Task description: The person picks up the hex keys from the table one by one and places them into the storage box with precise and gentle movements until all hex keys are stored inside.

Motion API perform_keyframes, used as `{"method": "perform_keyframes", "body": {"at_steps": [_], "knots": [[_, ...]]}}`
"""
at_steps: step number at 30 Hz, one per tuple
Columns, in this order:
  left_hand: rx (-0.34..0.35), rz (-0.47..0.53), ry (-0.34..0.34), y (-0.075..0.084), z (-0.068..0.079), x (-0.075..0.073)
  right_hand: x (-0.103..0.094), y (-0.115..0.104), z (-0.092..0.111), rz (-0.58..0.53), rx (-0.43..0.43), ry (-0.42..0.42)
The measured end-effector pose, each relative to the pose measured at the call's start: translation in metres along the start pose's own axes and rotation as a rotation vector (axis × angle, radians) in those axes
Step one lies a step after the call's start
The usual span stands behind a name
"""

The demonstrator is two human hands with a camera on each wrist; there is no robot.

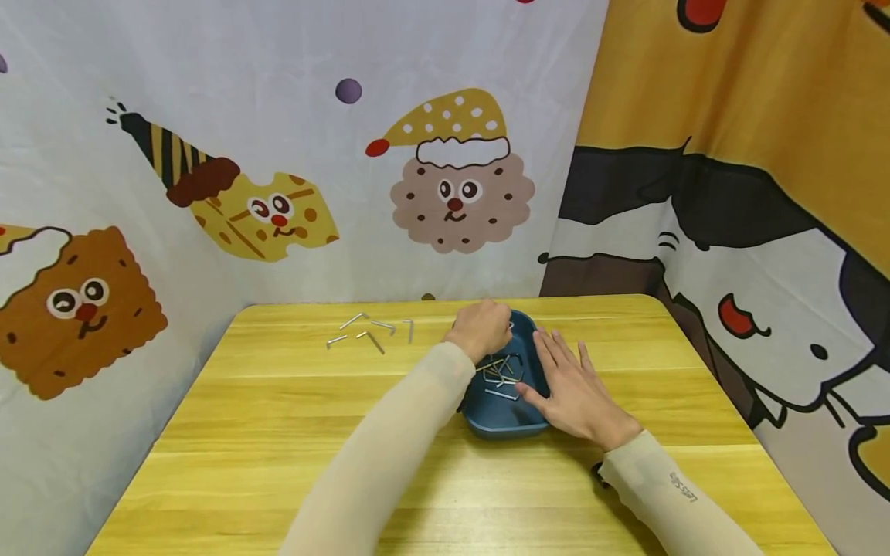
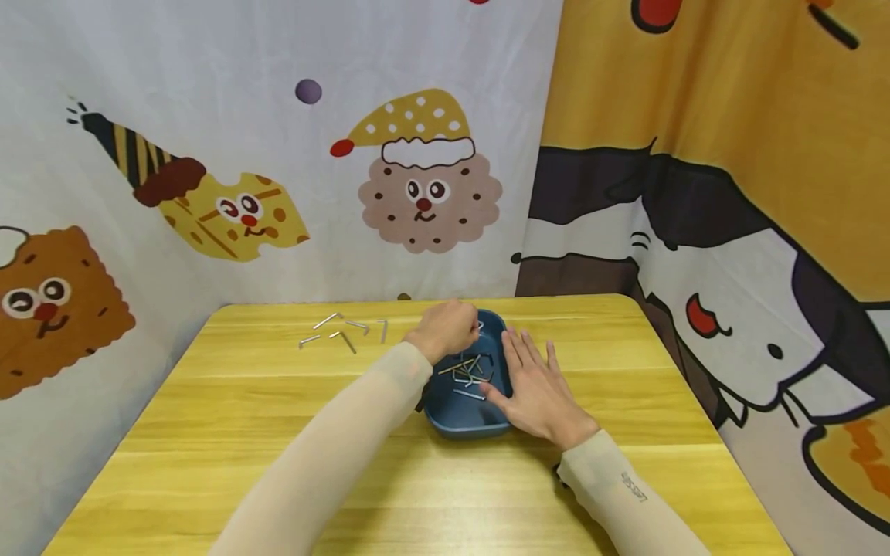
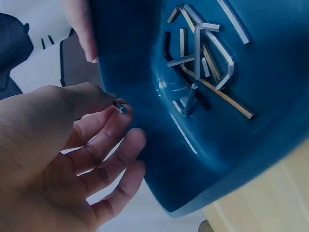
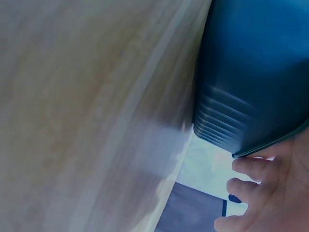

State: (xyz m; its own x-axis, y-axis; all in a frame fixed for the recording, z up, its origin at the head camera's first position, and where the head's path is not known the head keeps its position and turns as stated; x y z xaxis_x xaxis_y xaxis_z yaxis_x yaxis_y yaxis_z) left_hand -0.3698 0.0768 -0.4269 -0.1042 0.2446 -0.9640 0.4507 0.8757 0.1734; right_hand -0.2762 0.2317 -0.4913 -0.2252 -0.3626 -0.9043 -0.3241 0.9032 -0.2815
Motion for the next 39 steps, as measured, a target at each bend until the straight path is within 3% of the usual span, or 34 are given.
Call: {"method": "perform_keyframes", "body": {"at_steps": [8, 22, 33, 39], "knots": [[-0.018, -0.032, -0.082, 0.002, -0.002, 0.015, 0.001, 0.001, 0.0, 0.01, -0.003, -0.001], [-0.033, 0.018, -0.091, 0.006, -0.003, 0.018, 0.002, 0.002, -0.001, 0.012, 0.001, -0.005], [-0.009, 0.063, -0.033, 0.005, -0.002, 0.014, 0.002, -0.001, -0.002, 0.007, 0.001, -0.009], [0.006, 0.094, 0.008, -0.003, 0.001, 0.007, 0.002, -0.004, -0.003, 0.005, -0.004, -0.004]]}}
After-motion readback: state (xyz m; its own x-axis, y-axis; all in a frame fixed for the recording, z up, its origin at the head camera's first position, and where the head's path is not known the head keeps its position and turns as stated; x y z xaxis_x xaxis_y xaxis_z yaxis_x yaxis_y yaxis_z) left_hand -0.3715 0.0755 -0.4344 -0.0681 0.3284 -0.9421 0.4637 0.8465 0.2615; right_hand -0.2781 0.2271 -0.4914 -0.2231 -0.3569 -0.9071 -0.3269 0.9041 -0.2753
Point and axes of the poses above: each hand's wrist, its own z-axis away from the middle knuckle, its own x-axis out of the palm, y = z × x, the point moved 6 cm from there along -z, towards the middle knuckle, and after that the axes turned 15 degrees about y, right-handed, at the moved point
